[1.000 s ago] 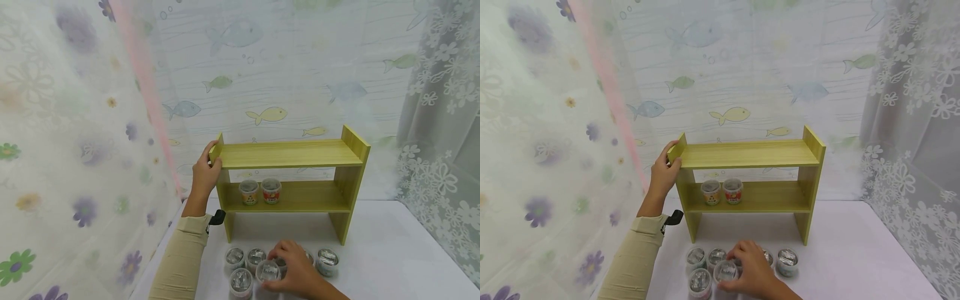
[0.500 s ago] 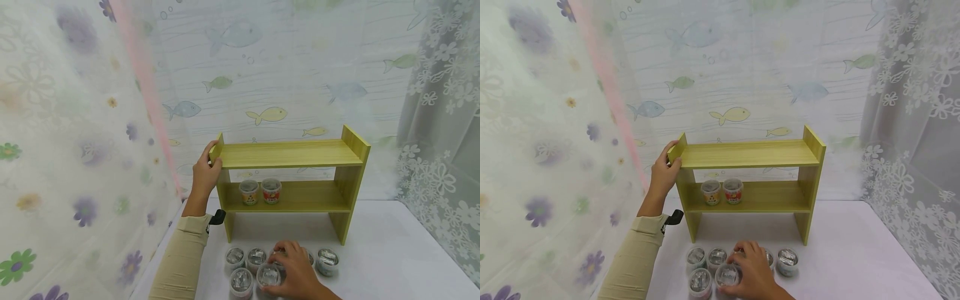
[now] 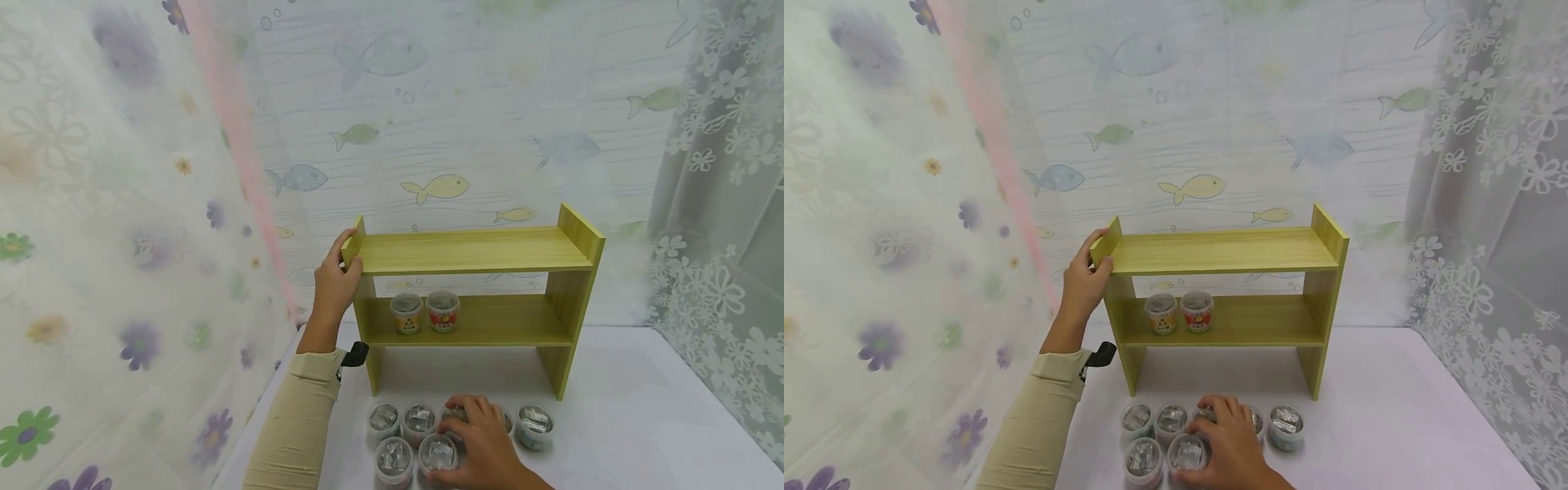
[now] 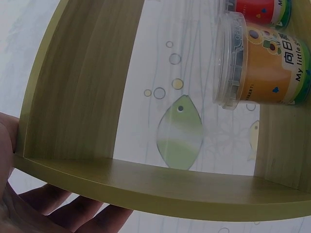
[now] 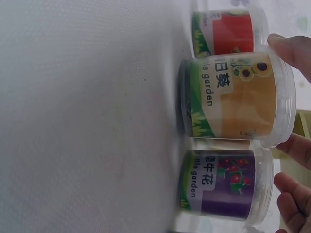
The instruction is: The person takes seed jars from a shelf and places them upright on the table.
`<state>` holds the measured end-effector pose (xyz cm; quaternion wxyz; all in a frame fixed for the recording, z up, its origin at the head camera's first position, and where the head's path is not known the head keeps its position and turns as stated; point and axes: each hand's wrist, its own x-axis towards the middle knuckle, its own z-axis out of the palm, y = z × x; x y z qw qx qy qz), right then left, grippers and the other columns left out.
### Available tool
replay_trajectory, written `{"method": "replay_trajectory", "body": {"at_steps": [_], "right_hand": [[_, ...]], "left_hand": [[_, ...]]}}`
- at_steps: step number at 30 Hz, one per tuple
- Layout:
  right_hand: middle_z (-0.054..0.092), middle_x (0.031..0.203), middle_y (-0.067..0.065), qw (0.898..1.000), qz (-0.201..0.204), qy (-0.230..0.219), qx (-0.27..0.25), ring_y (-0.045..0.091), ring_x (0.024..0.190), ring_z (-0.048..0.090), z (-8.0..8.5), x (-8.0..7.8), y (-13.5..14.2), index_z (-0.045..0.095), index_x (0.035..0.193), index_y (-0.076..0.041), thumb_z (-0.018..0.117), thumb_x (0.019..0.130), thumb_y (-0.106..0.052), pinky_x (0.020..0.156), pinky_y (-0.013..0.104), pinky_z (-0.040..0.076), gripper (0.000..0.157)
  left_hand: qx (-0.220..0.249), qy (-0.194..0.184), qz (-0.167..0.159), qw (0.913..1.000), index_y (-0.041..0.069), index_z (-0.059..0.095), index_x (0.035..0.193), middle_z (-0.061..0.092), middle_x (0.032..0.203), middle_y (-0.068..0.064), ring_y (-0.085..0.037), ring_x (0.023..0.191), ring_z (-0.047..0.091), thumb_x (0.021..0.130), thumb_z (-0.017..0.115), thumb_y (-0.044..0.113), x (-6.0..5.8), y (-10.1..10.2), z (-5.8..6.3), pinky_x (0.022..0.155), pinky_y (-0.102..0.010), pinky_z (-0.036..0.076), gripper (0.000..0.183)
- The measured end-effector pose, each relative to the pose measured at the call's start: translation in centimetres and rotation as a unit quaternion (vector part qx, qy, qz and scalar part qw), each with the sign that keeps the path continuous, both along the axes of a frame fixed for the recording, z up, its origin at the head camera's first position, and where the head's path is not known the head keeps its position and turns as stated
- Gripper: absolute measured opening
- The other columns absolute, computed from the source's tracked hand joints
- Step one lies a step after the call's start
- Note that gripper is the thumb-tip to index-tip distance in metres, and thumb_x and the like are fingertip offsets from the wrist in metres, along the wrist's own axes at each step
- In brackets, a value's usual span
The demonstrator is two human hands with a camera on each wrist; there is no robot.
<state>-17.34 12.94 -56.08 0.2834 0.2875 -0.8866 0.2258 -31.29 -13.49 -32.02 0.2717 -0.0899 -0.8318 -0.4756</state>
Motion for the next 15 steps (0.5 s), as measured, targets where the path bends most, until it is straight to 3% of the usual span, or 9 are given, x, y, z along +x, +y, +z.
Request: {"method": "replay_trajectory", "body": {"at_steps": [15], "right_hand": [[0.058,0.129,-0.003,1.000,-0.002,0.006,0.002,0.019,0.117,0.050,-0.24,0.06,0.13,0.072,0.098,-0.039,0.079,0.063,-0.082,0.086,0.045,0.040,0.056]], "left_hand": [[-0.001,0.008,-0.001,1.0000,0.046,0.048,0.150,0.071,0.110,-0.009,-0.022,0.067,0.061,0.102,0.053,0.026,-0.11,-0.03,-0.06,0.051,-0.033,0.047,0.053]]}}
